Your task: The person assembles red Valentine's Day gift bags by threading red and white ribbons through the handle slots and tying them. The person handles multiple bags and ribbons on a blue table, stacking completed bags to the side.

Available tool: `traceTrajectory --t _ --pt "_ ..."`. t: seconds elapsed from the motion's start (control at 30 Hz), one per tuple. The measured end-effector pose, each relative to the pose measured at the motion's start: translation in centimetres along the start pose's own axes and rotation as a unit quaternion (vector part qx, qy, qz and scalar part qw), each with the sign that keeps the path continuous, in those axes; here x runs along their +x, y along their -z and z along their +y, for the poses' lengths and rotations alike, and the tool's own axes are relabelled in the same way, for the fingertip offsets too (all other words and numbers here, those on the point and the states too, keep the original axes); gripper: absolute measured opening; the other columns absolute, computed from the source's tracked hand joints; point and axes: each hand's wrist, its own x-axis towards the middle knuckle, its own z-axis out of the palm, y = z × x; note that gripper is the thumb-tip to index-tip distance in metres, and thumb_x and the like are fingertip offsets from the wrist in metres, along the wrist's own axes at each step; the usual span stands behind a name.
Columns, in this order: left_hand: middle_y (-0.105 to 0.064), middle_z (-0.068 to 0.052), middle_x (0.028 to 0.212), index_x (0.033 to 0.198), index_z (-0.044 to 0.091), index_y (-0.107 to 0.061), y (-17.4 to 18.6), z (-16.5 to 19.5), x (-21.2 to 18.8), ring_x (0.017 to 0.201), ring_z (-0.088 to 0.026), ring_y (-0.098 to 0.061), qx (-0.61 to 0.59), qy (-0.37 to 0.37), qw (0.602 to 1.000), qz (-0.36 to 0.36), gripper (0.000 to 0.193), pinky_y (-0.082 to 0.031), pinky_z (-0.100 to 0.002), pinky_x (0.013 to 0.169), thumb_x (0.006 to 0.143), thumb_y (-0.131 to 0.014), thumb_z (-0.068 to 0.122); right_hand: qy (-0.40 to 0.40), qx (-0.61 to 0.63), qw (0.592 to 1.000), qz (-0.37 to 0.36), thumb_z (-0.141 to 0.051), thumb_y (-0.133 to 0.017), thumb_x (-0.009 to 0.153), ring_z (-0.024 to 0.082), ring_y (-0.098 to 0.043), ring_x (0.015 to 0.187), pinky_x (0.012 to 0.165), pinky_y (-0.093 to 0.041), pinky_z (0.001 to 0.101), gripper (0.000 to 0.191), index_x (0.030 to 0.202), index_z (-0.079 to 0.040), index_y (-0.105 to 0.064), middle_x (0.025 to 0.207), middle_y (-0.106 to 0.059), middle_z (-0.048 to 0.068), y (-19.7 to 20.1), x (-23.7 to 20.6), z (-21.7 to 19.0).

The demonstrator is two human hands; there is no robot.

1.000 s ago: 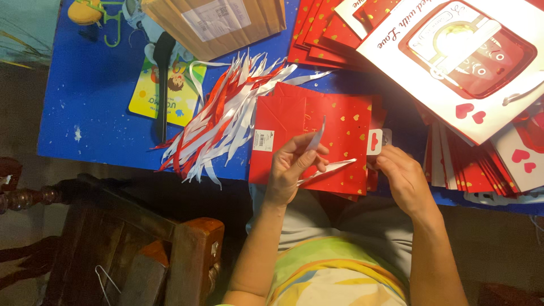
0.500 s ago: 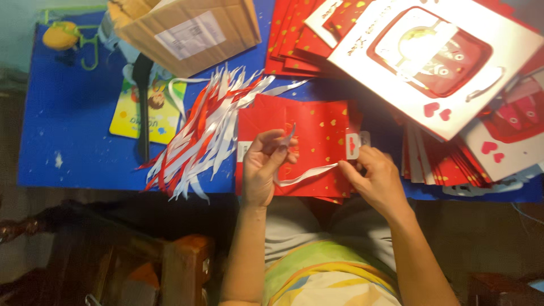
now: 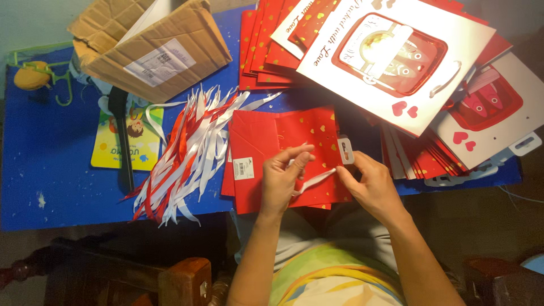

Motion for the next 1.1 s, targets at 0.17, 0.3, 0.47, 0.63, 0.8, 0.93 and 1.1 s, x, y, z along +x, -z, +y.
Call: traceTrajectory --t 0.17,0.3,0.47,0.63,0.8,0.93,1.1 --pt "-0.079 -0.004 0.098 0.122 0.001 -0.076 -1.9 -0.4 0.1 0.077 -0.004 -0.061 0.069 -0.062 0.994 -0.057 0.026 -0.051 -0.019 0.071 0.107 -0.066 0.02 -0.055 -0.06 0.996 0.021 -0.014 -0.074 0.092 0.014 -0.058 0.065 0.054 -0.045 0.029 0.031 0.117 -0.002 -0.062 0.083 -0.068 0.01 1.1 -1.8 1.4" --pt "-0.079 -0.005 0.098 0.141 0.005 -0.061 -3.1 0.9 -0.4 0.073 -0.005 -0.063 0.121 -0.013 0.989 -0.08 0.04 -0.053 -0.022 0.067 0.104 -0.061 0.021 0.006 0.036 0.998 0.044 -0.011 -0.069 0.091 0.012 -0.068 0.088 0.071 -0.053 0.0273 0.049 0.137 -0.002 -0.055 0.104 -0.073 0.008 1.4 -2.5 2.2" --pt "-0.077 -0.008 0.111 0.153 0.009 -0.04 -3.9 1.9 -0.5 0.078 -0.008 -0.069 0.149 0.03 0.985 -0.085 0.055 -0.058 -0.025 0.073 0.101 -0.056 0.015 -0.027 0.028 0.998 0.05 -0.013 -0.067 0.094 0.013 -0.071 0.088 0.074 -0.056 0.0293 0.051 0.142 -0.003 -0.053 0.106 -0.074 0.009 1.7 -2.4 2.0" --pt "-0.077 -0.01 0.121 0.144 0.004 -0.059 -3.8 1.9 -0.4 0.09 -0.012 -0.071 0.202 -0.012 0.974 -0.107 0.043 -0.059 -0.026 0.081 0.102 -0.051 0.007 -0.004 -0.02 0.997 0.074 -0.014 -0.068 0.096 0.013 -0.069 0.089 0.075 -0.054 0.0286 0.047 0.14 -0.003 -0.057 0.103 -0.073 0.01 1.7 -1.9 1.5" --pt "-0.071 -0.011 0.111 0.128 0.004 -0.068 -4.5 2.2 0.1 0.094 -0.016 -0.072 0.264 -0.075 0.958 -0.079 0.032 -0.061 -0.029 0.079 0.097 -0.071 0.012 -0.037 -0.004 0.997 0.074 -0.015 -0.071 0.094 0.008 -0.068 0.073 0.062 -0.052 0.025 0.029 0.12 -0.004 -0.064 0.087 -0.073 0.005 1.6 -1.5 1.4" --pt "-0.075 -0.008 0.098 0.113 0.005 -0.071 -5.0 2.9 1.0 0.087 -0.014 -0.075 0.312 -0.074 0.943 -0.09 0.015 -0.06 -0.028 0.076 0.101 -0.068 0.013 -0.053 -0.057 0.993 0.086 -0.016 -0.077 0.09 0.009 -0.06 0.06 0.053 -0.046 0.0261 0.024 0.107 -0.004 -0.067 0.076 -0.07 0.003 1.7 -1.3 1.9" --pt "-0.077 -0.006 0.099 0.144 0.01 -0.055 -4.5 3.5 0.2 0.089 -0.013 -0.071 0.14 0.052 0.968 -0.201 0.043 -0.059 -0.027 0.084 0.101 -0.058 0.008 -0.052 -0.057 0.994 0.081 -0.016 -0.075 0.089 0.009 -0.06 0.061 0.053 -0.047 0.0261 0.024 0.108 -0.004 -0.067 0.072 -0.067 0.005 1.6 -1.2 2.3"
